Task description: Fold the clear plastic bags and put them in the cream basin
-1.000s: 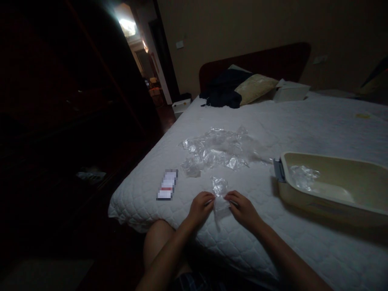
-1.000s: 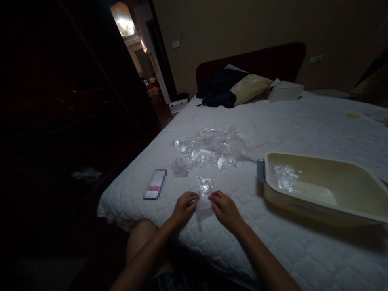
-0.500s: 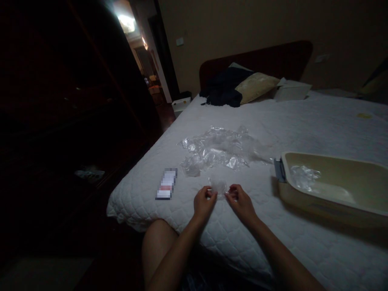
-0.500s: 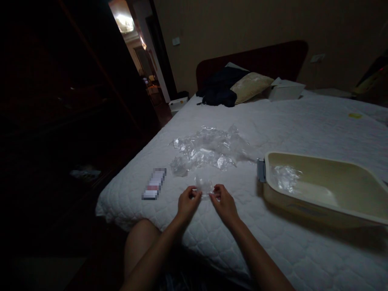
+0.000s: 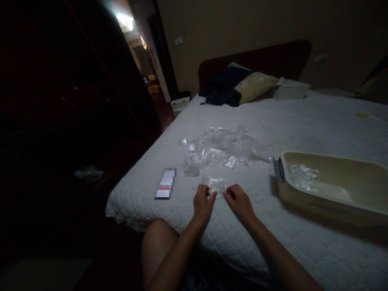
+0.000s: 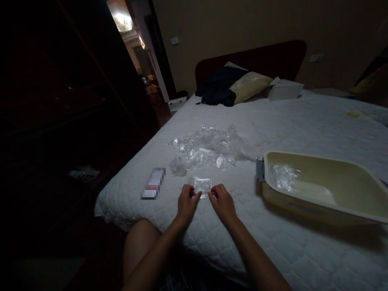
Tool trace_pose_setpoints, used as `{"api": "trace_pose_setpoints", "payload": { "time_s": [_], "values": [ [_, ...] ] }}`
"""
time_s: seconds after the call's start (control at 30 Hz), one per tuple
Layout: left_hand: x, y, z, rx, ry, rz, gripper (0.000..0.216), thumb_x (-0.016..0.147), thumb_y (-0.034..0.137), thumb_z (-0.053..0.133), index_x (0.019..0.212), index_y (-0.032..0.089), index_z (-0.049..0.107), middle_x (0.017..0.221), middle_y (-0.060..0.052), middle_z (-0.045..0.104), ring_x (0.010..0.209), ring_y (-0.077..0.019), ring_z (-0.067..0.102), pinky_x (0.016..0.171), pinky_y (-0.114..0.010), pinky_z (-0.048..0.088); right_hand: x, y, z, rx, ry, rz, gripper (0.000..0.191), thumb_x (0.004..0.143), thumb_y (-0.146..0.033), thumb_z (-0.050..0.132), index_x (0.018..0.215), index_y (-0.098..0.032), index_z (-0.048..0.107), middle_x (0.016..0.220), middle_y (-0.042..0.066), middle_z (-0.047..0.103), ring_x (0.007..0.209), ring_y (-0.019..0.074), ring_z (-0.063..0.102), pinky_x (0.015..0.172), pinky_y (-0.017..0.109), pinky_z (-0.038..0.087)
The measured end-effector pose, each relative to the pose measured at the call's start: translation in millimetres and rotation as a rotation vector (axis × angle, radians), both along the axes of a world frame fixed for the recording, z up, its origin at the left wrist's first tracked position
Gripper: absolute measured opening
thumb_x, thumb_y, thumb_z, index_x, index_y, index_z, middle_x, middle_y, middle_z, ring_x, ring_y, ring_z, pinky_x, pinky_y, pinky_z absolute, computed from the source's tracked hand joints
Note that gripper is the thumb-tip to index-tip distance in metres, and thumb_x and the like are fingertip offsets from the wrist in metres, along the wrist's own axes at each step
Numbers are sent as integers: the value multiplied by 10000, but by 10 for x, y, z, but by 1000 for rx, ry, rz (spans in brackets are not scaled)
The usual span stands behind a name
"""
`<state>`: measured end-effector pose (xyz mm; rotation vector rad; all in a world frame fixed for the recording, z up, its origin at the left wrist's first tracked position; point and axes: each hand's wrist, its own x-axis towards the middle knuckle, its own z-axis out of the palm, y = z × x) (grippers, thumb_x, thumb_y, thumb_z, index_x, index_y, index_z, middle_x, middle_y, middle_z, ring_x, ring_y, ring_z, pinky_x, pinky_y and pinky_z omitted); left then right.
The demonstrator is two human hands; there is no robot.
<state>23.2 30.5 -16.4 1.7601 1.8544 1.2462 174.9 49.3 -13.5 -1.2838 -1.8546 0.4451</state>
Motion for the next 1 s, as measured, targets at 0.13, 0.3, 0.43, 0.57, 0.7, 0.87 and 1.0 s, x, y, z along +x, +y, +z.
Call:
{"api": "trace_pose_setpoints", "payload": {
  "time_s": [0.13,0.3,0.43,0.57,0.7,0.87,1.0],
  "values": [
    [11,-42,48,72,153,-120,147,817,257,463,762,183,578,835,-23,508,762,-132,514,711,-269,417,-1,-1,0,-12,-20,20,138,805,-287,463,757,-201,560,775,37,534,668,159,532,631,292,437],
    [0,-77,44,111,288,-151,132,744,143,486,800,176,601,830,-50,519,809,-172,501,746,-319,427,-3,-28,2,-3,-36,31,175,829,-268,429,738,-199,562,762,42,526,693,169,536,654,307,443],
    [-26,-86,23,117,326,-189,261,654,73,504,879,180,584,895,-61,516,854,-194,490,768,-352,430,-1,-62,2,10,-49,45,137,821,-245,434,790,-196,558,783,45,522,724,175,536,684,317,454],
    [-40,-72,15,110,314,-177,217,724,100,472,891,184,581,897,-57,510,854,-180,492,766,-340,434,14,-96,2,103,-71,42,206,773,-214,487,970,-187,544,947,87,528,910,218,516,811,367,441],
    [-51,-59,4,100,305,-188,192,773,138,460,911,182,586,891,-54,505,841,-170,493,760,-323,435,27,-121,4,197,-151,78,329,740,-211,531,1068,-180,520,1107,121,506,1047,255,464,892,421,396],
    [-47,-78,33,110,285,-209,195,780,133,454,913,177,590,907,-60,507,844,-168,493,767,-327,436,28,-118,-29,281,-234,169,324,780,-159,467,1099,-190,517,1120,113,553,1075,249,474,899,455,374],
    [-39,-107,72,151,217,-218,163,775,130,463,864,170,592,956,-70,506,887,-173,491,800,-342,434,50,-105,-51,306,-212,182,291,795,-158,466,1074,-195,540,1053,93,609,1046,238,507,897,457,365]
  ]
}}
